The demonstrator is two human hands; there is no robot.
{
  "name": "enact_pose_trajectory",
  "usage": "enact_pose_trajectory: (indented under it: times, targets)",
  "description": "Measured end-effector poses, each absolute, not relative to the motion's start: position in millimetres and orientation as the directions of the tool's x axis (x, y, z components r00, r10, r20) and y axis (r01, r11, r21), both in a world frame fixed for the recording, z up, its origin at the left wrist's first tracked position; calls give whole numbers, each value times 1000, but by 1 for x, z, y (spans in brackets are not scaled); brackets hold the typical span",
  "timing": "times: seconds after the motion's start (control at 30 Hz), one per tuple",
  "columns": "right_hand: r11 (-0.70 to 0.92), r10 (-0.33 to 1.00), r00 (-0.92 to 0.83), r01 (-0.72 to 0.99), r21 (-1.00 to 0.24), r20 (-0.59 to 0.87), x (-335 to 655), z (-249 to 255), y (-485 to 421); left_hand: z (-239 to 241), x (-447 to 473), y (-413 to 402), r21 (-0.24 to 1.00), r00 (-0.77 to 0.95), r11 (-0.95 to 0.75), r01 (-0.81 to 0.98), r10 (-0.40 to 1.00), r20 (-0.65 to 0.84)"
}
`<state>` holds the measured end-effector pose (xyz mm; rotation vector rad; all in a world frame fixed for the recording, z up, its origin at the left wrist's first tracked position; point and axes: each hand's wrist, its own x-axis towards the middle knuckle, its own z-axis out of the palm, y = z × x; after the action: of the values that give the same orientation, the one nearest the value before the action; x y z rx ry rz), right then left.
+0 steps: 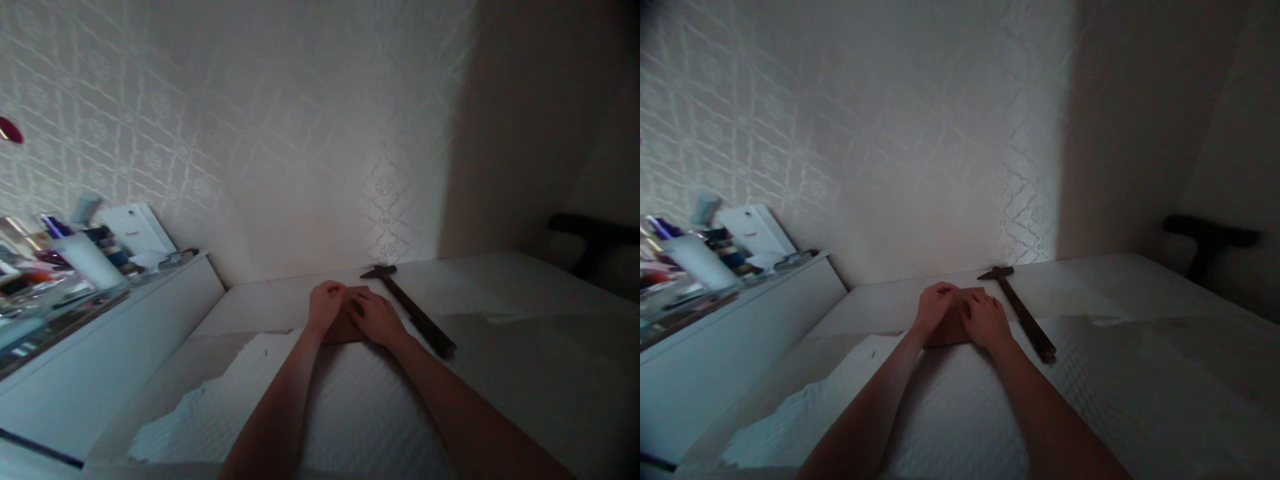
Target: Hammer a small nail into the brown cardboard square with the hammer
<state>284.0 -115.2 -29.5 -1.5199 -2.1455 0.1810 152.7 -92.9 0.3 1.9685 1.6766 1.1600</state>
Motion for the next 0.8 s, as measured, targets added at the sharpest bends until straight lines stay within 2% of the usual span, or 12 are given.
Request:
enact_pose_trajectory:
  times: [0.4,0.8]
  targets:
    - [370,915,-264,851,-372,306,286,-32,-112,-2,141,-87,610,136,-262,748,960,245]
    - [382,912,-280,846,-373,300,287,-33,-110,1,140,-88,608,127,-229,760,970,207]
